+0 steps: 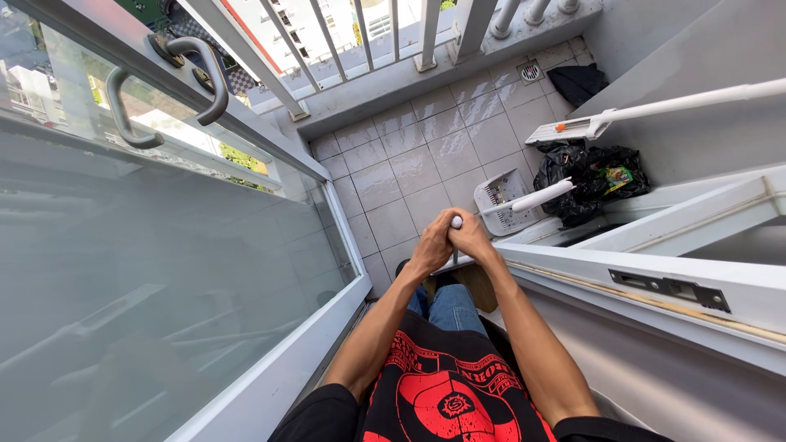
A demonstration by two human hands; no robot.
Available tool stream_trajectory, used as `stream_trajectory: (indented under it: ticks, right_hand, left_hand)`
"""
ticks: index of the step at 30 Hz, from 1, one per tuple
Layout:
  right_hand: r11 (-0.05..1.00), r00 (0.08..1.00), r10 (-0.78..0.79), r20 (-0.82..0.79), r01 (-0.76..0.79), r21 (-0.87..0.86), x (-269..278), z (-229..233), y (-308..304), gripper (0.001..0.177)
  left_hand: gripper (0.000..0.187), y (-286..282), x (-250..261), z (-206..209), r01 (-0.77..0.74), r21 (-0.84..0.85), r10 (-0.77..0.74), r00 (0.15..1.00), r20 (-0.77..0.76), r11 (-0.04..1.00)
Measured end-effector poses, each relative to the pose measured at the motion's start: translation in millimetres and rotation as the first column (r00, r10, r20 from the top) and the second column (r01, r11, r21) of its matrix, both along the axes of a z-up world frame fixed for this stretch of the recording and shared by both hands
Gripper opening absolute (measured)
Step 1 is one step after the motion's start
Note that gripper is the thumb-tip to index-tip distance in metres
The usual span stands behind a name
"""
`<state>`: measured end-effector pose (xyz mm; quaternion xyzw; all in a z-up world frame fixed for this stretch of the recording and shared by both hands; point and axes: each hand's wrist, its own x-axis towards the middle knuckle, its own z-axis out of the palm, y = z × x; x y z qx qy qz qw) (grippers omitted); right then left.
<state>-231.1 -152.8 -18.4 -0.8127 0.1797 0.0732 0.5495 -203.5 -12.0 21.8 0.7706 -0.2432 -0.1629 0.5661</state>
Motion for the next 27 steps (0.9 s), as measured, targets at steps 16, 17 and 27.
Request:
stream_trajectory:
  ticks: [16, 17, 27]
  right_hand:
    - [0.981, 0.966, 0.034, 0.256, -0.082, 0.178, 12, 12, 14, 0.022]
    - [0.976, 0.969, 0.042, 0.242, -0.091, 0.196, 14, 12, 16, 0.023]
    - [0.963, 0.957, 0.034, 0.289, -0.109, 0.247, 15, 18, 27, 0.019]
  left_hand:
    - [0.038, 0, 4, -20, -0.093, 0.202, 0.016, 0.935, 0.355, 0.975]
    - [0.039, 2, 4, -19, -0.119, 0.192, 0.036, 0.92, 0.39, 0.974]
    - [0.035, 8, 4, -20, -0.174, 0.176, 0.062, 0.859, 0.508, 0.969]
